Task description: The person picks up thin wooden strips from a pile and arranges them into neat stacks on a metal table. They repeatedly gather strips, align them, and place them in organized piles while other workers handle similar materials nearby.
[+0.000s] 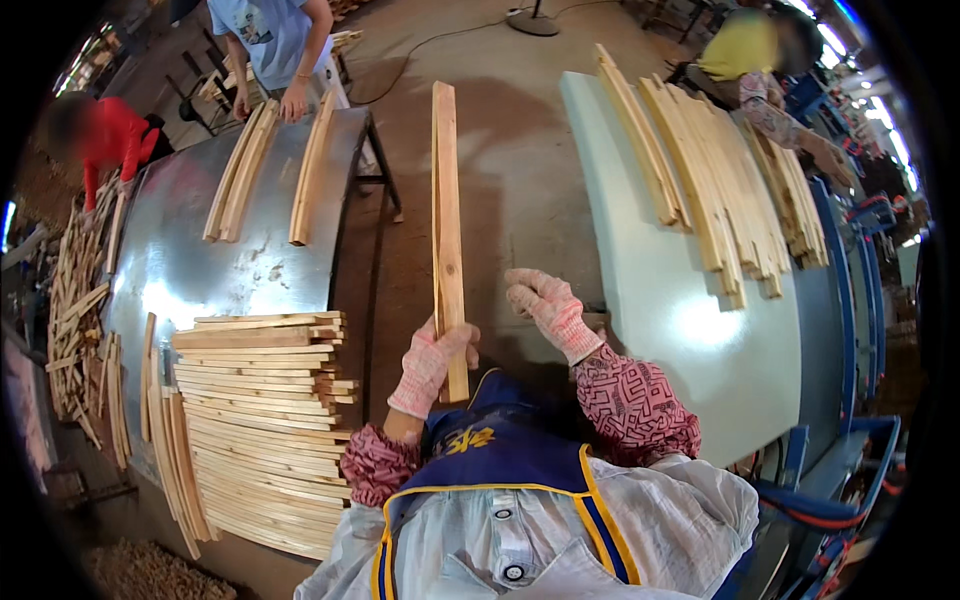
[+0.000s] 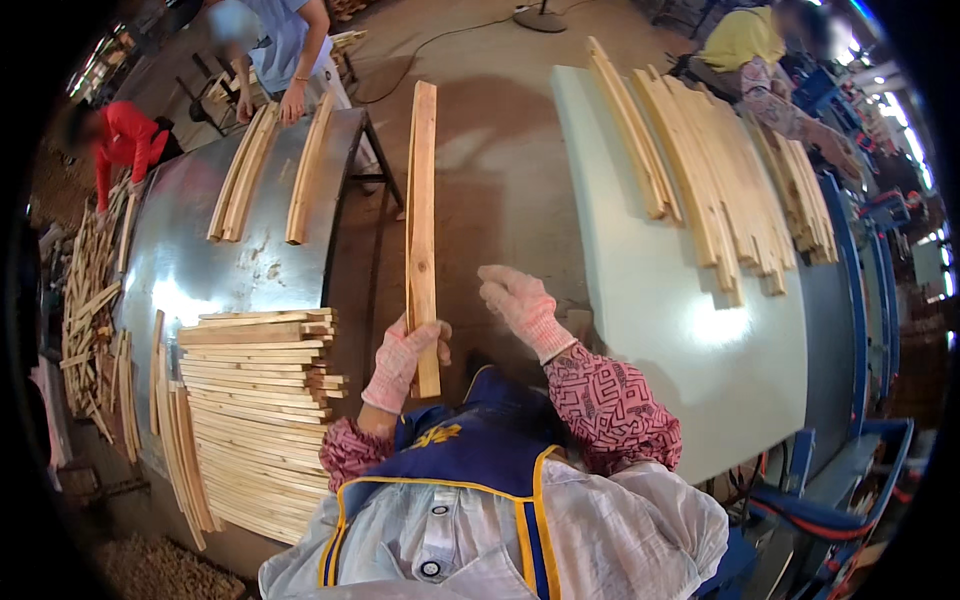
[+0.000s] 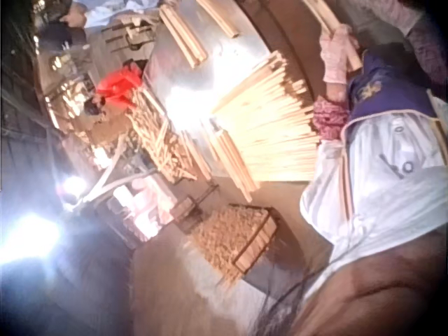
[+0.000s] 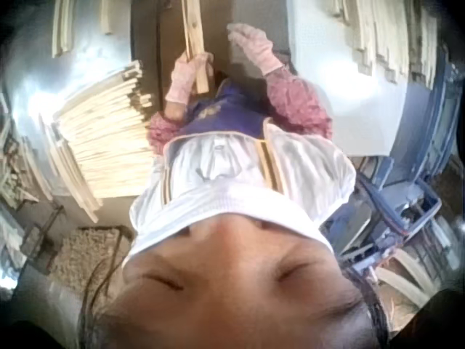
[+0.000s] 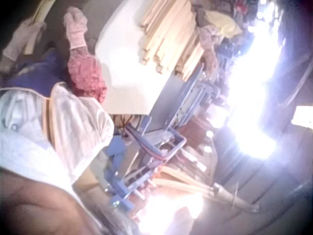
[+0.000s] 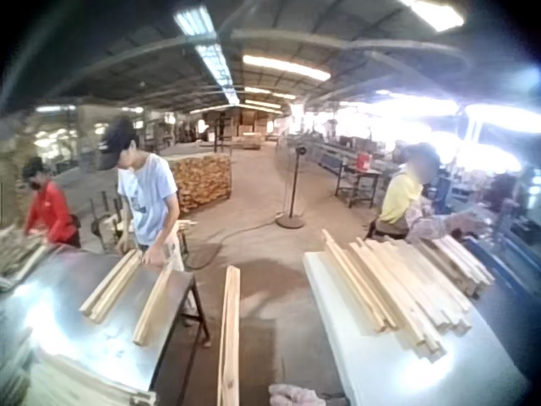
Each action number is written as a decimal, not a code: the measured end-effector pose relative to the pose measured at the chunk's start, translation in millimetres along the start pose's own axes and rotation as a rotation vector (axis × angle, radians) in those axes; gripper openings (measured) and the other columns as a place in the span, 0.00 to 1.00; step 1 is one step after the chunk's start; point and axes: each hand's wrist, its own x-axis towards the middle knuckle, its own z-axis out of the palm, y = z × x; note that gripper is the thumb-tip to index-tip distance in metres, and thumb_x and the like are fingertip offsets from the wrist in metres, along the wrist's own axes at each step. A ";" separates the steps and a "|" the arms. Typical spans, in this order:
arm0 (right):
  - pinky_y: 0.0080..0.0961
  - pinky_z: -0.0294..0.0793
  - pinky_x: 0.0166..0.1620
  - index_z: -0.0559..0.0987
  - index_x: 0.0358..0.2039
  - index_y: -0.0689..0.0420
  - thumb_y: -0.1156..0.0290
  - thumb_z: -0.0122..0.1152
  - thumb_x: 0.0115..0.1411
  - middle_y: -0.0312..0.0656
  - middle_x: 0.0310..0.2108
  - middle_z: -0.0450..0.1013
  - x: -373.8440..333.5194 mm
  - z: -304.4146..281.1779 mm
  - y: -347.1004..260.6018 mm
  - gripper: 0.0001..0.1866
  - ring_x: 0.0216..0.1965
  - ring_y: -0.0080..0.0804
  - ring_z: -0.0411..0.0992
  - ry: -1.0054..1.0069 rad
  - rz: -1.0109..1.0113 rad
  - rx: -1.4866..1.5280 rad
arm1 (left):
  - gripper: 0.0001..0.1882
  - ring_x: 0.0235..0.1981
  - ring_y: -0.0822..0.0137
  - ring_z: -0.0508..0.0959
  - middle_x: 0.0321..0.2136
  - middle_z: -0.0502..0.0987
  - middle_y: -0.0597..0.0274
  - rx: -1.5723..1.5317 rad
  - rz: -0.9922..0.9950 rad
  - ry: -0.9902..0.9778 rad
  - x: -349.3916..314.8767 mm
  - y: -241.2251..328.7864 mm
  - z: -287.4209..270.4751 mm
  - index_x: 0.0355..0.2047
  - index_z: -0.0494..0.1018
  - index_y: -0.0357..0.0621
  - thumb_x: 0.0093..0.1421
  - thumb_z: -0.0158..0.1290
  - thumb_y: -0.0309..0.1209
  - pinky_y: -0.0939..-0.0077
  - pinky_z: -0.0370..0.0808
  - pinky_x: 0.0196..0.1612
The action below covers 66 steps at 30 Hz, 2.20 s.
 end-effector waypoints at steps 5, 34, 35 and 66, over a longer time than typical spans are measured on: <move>0.16 0.71 0.33 0.71 0.55 0.67 0.70 0.59 0.64 0.36 0.31 0.74 131.6 -6.2 -22.4 0.22 0.28 0.19 0.69 -0.004 -0.008 0.183 | 0.10 0.21 0.69 0.76 0.27 0.77 0.62 0.007 -0.007 0.040 99.1 76.7 -14.8 0.39 0.72 0.39 0.60 0.55 0.31 0.76 0.74 0.26; 0.42 0.72 0.51 0.80 0.47 0.42 0.56 0.63 0.52 0.43 0.45 0.76 702.3 -94.2 71.3 0.21 0.47 0.45 0.72 -0.001 -0.030 -1.094 | 0.23 0.52 0.54 0.66 0.48 0.69 0.62 1.999 1.010 0.446 517.7 478.2 -126.3 0.42 0.76 0.52 0.43 0.60 0.39 0.55 0.70 0.55; 0.41 0.73 0.49 0.80 0.47 0.42 0.54 0.66 0.51 0.41 0.43 0.77 716.3 -102.2 73.0 0.21 0.46 0.43 0.74 0.070 0.116 -1.130 | 0.23 0.51 0.54 0.68 0.46 0.69 0.61 1.896 1.038 0.438 522.9 492.9 -112.8 0.41 0.75 0.51 0.42 0.62 0.40 0.55 0.70 0.53; 0.42 0.73 0.45 0.71 0.53 0.59 0.65 0.54 0.59 0.52 0.41 0.74 1122.7 171.2 -119.3 0.21 0.42 0.49 0.72 -0.771 -0.427 -0.903 | 0.24 0.49 0.53 0.75 0.45 0.78 0.59 1.088 -0.050 0.548 664.3 414.4 -119.7 0.49 0.74 0.53 0.55 0.58 0.48 0.59 0.72 0.51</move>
